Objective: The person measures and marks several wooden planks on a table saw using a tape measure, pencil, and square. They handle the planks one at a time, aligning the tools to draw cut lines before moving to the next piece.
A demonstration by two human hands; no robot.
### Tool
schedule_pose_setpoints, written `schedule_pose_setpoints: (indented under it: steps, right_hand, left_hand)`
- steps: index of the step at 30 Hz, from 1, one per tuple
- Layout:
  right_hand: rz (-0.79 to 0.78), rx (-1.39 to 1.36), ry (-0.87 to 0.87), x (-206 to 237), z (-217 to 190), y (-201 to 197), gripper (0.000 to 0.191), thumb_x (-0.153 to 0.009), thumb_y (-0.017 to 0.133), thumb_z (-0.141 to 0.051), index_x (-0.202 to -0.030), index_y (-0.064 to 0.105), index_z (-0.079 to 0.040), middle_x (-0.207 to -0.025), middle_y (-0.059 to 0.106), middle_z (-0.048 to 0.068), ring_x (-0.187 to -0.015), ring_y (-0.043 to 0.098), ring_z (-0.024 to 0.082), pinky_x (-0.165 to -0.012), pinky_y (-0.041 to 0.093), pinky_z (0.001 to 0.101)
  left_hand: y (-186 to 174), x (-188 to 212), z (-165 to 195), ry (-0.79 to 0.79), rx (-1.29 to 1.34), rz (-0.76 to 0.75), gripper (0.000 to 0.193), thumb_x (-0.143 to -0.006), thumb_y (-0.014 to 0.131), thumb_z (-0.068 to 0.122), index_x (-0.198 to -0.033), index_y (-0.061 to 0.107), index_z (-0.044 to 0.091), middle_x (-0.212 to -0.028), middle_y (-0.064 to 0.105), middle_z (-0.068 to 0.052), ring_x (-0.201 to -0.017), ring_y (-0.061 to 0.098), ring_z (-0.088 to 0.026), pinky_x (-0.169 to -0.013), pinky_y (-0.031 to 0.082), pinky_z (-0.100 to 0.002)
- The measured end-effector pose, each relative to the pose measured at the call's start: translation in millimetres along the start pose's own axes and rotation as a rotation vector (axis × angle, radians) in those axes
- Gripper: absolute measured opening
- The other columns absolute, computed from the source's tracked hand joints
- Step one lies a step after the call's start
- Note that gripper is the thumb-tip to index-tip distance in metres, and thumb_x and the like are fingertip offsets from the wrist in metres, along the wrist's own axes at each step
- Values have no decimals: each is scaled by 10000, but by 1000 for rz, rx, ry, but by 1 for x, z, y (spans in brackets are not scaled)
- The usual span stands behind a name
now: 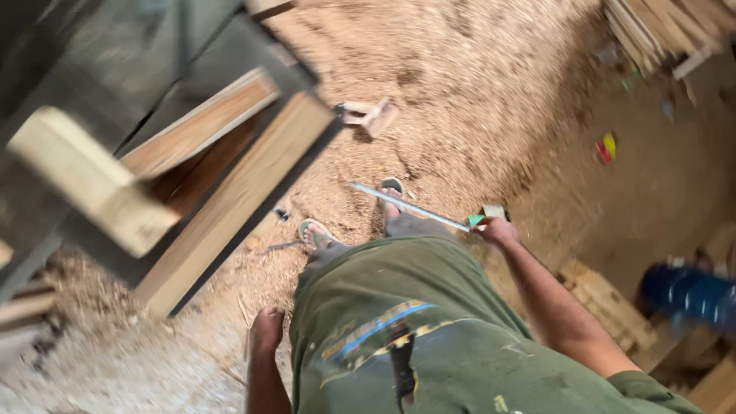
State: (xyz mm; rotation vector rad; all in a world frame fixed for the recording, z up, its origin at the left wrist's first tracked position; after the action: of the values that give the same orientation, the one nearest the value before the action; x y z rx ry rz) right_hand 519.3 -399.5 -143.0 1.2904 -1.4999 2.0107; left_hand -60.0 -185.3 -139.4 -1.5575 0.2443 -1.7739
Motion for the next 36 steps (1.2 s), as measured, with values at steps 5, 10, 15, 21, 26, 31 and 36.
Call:
schedule_pose_setpoints:
  steps: [5,10,15,21,26,31,36]
  right_hand:
    - [-64,-72,63,-10,77,8,370,-825,765,-414,-1178,770,-305,-1115,778,41,-998,743,270,-842,589,454]
    - [-124,-303,267,12,118,28,303,-872,754,-418,-1134,800,-272,-1095,776,42,-985,727,260,-843,567,444]
    - [-200,-368,320,14,133,24,334,-815,800,-432,-1114,792,-285,-1067,776,9,-961,726,222,-816,561,452]
    - [-196,-309,198,-16,136,21,421,-815,791,-539,-1059,801,-196,-1007,800,100,-920,753,276,-788,569,448]
    - [-134,-60,132,-43,117,-20,582,-775,760,-651,-1027,806,-130,-1046,776,100,-927,752,293,-771,581,462]
    - [-79,-215,96,-49,82,-77,481,-725,833,-524,-1021,818,-145,-887,770,108,-762,733,277,-688,570,450]
    - [61,-185,80,-56,42,-137,444,-806,851,-471,-960,769,-62,-822,716,101,-702,650,262,-597,537,486]
  left_hand:
    - [33,-18,108,117,-249,-45,413,-1024,588,440,-1293,725,158,-1243,737,-185,-1175,687,-359,-1005,544,-424]
    - [30,-15,179,378,-478,-47,469,-923,642,385,-1337,667,167,-1257,720,-132,-1156,677,-333,-979,526,-443]
    - [39,-8,206,300,-327,-95,485,-946,636,414,-1324,672,111,-1240,733,-142,-1140,707,-299,-997,534,-414]
    - [59,0,209,293,-205,-110,476,-925,648,410,-1270,691,85,-1176,746,-167,-1112,715,-324,-973,538,-422]
    - [46,19,205,277,-68,20,407,-921,662,401,-1129,725,57,-1110,741,-191,-1063,693,-368,-924,533,-442]
    - [20,49,189,147,133,200,360,-920,666,355,-1182,714,112,-1085,764,-139,-1024,734,-297,-916,568,-417]
    - [-3,57,183,169,38,297,271,-979,630,316,-1157,744,148,-1110,751,-130,-994,726,-300,-904,575,-427]
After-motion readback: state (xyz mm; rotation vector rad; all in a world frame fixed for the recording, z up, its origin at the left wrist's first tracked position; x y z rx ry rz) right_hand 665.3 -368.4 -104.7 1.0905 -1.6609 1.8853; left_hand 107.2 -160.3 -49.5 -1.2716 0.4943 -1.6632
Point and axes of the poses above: each hand's wrist, its own x-axis away from the middle knuckle, its own y-axis out of the palm, z = x × y, the point moved 8 cm from there along -x, towards the middle knuckle
